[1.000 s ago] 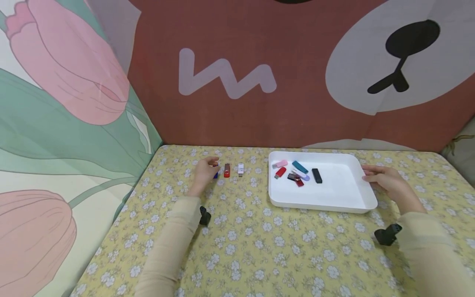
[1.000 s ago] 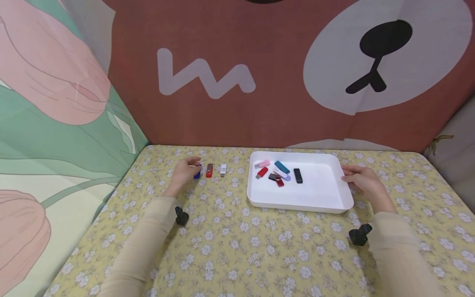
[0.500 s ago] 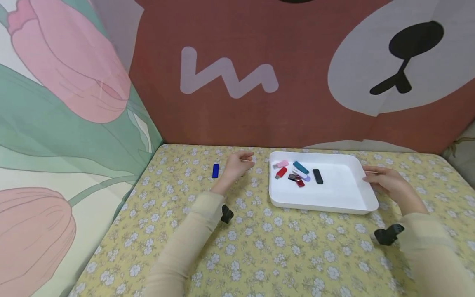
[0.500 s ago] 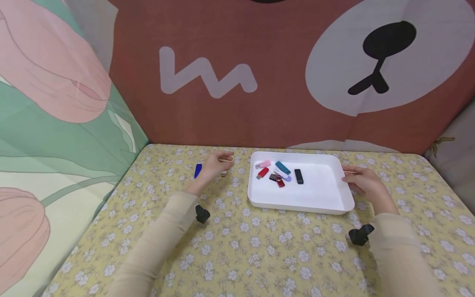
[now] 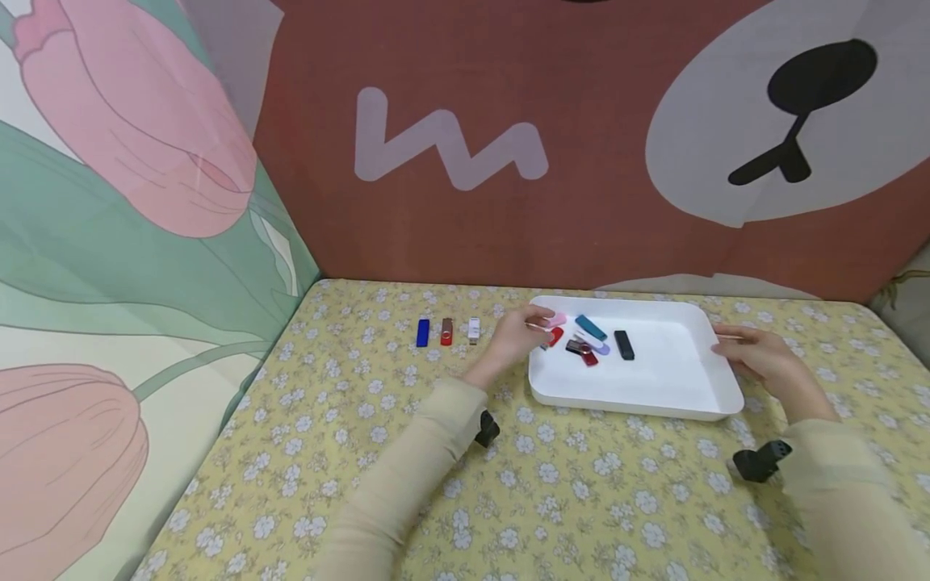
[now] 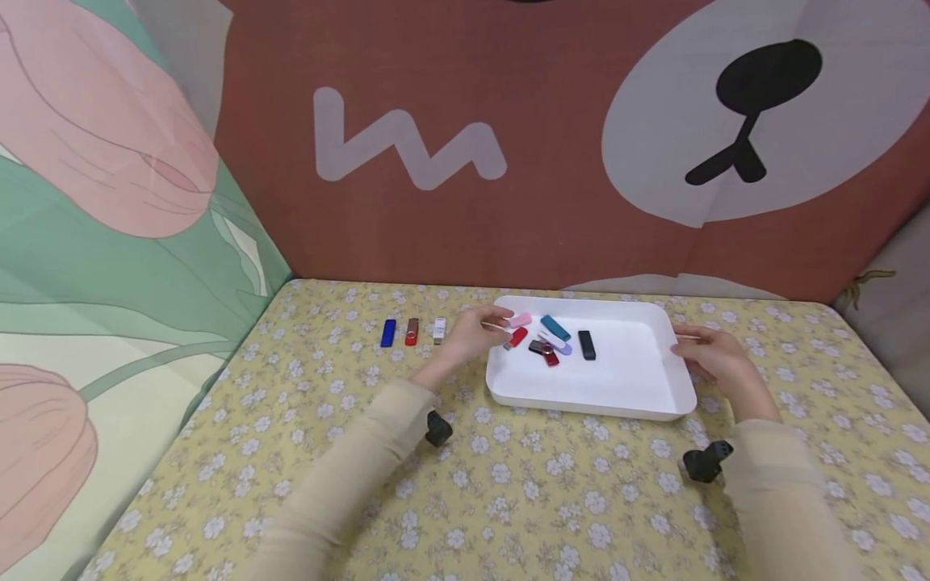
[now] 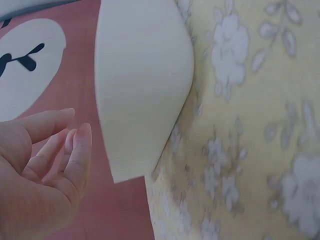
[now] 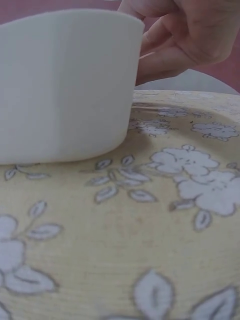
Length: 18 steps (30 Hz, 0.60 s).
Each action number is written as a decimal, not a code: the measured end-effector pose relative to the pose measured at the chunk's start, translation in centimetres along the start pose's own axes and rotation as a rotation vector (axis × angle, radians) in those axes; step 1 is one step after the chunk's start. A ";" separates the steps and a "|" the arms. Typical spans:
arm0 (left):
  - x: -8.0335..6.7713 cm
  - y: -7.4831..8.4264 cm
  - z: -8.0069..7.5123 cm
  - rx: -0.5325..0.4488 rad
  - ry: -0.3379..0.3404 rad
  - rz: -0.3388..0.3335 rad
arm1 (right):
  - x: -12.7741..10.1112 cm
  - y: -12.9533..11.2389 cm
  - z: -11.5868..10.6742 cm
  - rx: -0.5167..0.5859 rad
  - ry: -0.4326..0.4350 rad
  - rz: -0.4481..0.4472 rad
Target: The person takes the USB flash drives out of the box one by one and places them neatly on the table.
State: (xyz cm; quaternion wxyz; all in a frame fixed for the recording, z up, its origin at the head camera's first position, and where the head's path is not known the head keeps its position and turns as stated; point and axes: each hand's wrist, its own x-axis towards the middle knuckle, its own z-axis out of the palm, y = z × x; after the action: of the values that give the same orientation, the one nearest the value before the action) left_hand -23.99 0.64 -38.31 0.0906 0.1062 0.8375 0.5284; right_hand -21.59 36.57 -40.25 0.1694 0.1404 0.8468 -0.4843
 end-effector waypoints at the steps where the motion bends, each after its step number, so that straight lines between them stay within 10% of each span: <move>1: 0.0 0.0 0.3 0.006 -0.008 -0.001 | 0.0 0.0 0.0 0.001 0.003 -0.004; 18: 0.9 0.0 3.6 0.150 -0.090 0.068 | -0.3 0.4 0.0 -0.011 0.018 -0.067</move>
State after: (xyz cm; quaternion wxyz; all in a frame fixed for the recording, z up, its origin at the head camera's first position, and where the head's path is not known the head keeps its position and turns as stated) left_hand -23.88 3.94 -39.88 0.1022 0.1646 0.8656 0.4617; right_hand -21.14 36.76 -40.39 0.1464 0.1155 0.8550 -0.4840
